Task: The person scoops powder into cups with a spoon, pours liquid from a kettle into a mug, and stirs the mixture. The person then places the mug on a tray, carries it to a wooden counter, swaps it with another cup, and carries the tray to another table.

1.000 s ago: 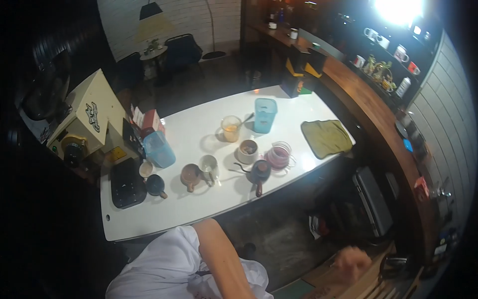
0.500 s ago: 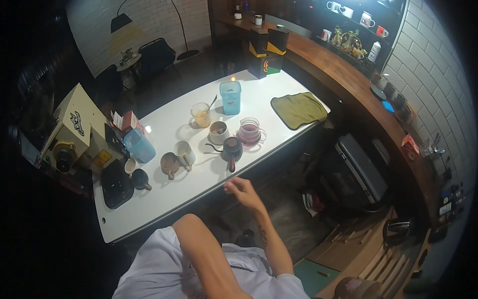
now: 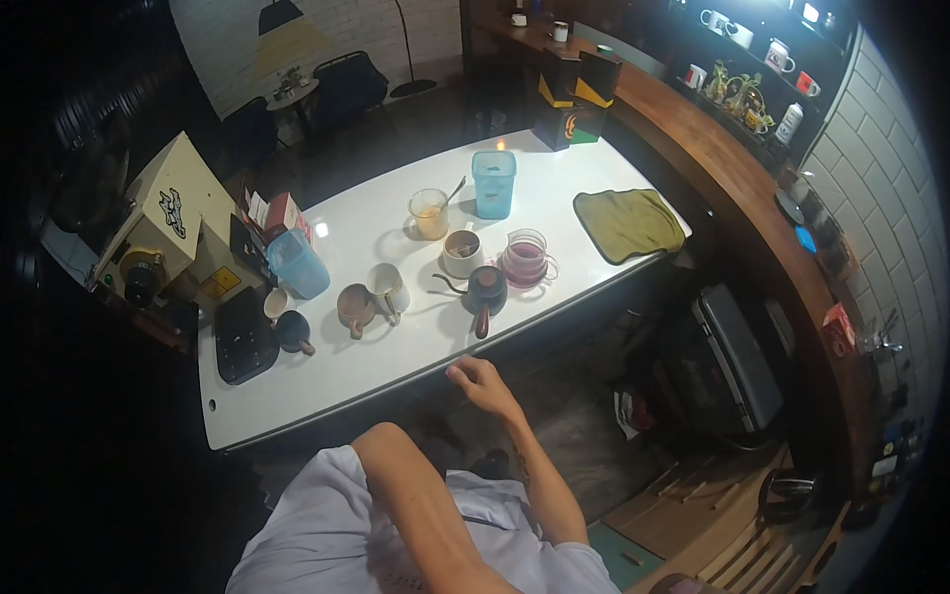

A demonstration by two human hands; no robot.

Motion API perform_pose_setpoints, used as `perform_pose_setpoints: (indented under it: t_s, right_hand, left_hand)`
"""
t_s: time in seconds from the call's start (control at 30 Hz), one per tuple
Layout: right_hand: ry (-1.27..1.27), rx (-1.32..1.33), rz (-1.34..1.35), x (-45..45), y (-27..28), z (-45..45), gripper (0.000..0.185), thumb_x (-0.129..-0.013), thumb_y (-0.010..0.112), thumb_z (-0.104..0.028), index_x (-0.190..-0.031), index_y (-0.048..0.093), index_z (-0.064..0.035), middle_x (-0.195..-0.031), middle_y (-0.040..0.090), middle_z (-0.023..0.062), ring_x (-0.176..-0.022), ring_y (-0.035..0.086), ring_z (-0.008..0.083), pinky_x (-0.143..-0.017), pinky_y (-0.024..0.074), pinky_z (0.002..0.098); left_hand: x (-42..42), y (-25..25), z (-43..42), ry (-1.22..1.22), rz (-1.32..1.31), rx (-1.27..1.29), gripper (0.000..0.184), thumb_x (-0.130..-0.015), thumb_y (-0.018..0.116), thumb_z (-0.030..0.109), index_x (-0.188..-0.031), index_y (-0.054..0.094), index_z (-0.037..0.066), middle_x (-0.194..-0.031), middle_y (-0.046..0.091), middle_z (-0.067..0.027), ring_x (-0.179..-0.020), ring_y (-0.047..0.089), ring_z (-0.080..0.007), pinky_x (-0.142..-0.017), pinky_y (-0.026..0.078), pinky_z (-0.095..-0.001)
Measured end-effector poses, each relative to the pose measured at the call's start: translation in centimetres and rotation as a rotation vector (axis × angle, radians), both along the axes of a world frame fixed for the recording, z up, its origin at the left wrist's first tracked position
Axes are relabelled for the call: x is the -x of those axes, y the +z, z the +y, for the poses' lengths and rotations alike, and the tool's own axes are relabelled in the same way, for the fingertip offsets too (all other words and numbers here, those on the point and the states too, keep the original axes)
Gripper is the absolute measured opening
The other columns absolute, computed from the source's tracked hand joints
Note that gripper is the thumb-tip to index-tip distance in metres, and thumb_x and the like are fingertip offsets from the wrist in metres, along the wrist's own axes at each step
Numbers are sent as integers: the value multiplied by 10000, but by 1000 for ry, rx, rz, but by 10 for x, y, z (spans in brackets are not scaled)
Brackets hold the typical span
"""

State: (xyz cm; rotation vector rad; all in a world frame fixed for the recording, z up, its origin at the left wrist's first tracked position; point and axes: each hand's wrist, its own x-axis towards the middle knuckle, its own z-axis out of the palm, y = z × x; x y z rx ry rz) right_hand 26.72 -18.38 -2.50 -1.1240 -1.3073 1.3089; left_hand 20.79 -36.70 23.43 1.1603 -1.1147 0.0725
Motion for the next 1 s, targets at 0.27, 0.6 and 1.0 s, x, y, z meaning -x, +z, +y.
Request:
perform_pose_setpoints:
  t_s: [0.27,0.6,1.0]
  right_hand:
    - [-173,-256,-303,39,6,34,130,-951,615,-80,-975,647,43,-933,613,170,-799,643,302,-701,509,369]
    - [-195,-364,-573,57,29,64,185,-920,618,-66,-1079,601,25,-1018,597,198,-974,593,384,-867,483,424]
    - [-311,-407,-1113,106,34,74,239,-868,660,-54,-1087,601,22,-1243,539,203,-1263,486,405,-1024,435,483]
  left_hand:
    - [4,0,19,29,-11,6,230,-1004,552,157,-1105,590,-46,-1059,625,-188,-979,607,-352,-882,465,-434]
    - [50,3,80,78,-18,3,235,-1005,546,165,-1095,583,-49,-1040,620,-197,-967,603,-362,-872,463,-439]
    - [140,12,165,75,-22,29,242,-1007,539,173,-1083,574,-53,-1017,613,-207,-953,598,-373,-858,460,-446]
